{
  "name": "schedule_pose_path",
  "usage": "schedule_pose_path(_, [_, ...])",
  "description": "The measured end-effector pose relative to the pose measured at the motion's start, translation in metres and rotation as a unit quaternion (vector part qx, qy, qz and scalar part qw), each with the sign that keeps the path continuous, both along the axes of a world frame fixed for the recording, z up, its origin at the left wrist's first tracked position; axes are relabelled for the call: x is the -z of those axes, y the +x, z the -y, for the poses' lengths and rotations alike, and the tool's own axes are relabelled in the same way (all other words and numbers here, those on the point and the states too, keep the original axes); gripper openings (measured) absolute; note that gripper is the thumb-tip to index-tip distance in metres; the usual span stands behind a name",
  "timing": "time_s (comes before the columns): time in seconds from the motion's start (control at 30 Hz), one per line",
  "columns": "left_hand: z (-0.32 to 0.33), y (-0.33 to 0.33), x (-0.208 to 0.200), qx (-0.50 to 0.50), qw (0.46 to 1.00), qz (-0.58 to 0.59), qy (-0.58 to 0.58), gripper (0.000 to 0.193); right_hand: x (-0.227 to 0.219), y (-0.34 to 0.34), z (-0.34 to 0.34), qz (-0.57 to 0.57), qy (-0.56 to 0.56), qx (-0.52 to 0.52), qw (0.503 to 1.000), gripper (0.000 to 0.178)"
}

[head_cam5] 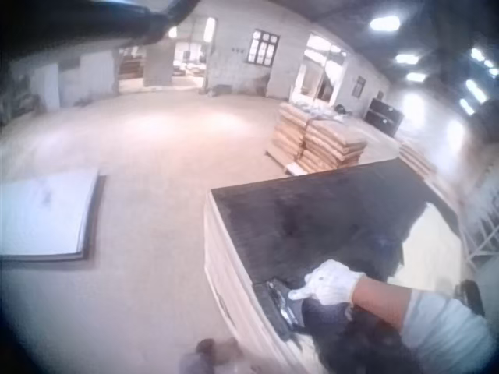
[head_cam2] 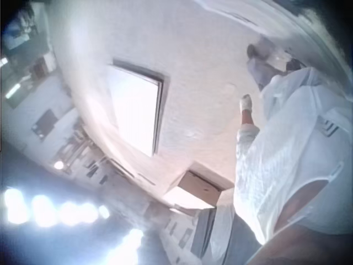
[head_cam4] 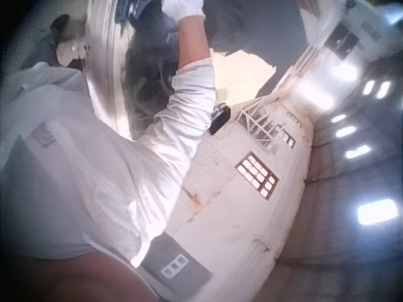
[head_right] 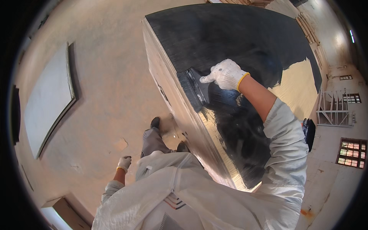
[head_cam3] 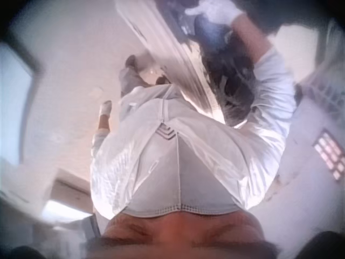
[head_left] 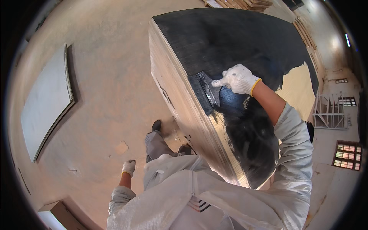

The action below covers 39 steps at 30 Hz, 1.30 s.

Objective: The person applies black paint to a large wooden board using a brush. They repeatedly dip the brush into a paint bucket and spread the paint across the surface in broad strokes, covering the board progressively.

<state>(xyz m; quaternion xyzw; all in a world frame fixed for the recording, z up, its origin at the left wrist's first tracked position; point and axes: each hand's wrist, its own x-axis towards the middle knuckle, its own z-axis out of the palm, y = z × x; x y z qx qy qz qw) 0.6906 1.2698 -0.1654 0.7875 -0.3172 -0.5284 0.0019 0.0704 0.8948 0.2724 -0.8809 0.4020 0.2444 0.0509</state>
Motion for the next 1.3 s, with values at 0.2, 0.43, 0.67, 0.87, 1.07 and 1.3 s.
schedule_pose_path(0.2, [-0.011, -0.035, -0.037, -0.208, 0.967, -0.093, -0.119, 0.033, -0.02, -0.018, -0.074, -0.096, 0.03, -0.008, 0.995, 0.062])
schedule_pose_path(0.43, [-0.166, -0.097, -0.05, -0.089, 0.993, -0.001, -0.082, 0.037, -0.018, 0.003, -0.041, -0.03, -0.013, 0.028, 0.999, 0.035])
schedule_pose_path(0.67, [-0.339, -0.123, -0.078, -0.087, 0.996, -0.009, 0.027, 0.037, -0.02, -0.062, -0.176, -0.041, 0.021, -0.061, 0.997, 0.036])
schedule_pose_path(0.87, [-0.362, -0.13, -0.097, -0.163, 0.986, 0.002, 0.023, 0.035, -0.02, -0.087, -0.196, -0.033, 0.056, 0.092, 0.994, 0.045])
schedule_pose_path(1.07, [-0.324, -0.102, -0.107, -0.285, 0.95, -0.013, -0.126, 0.034, -0.022, -0.063, -0.163, -0.042, 0.012, 0.067, 0.997, 0.058])
schedule_pose_path(1.3, [-0.364, -0.105, -0.104, -0.205, 0.973, 0.007, -0.105, 0.033, -0.015, -0.055, -0.178, -0.022, -0.008, 0.036, 0.999, 0.054])
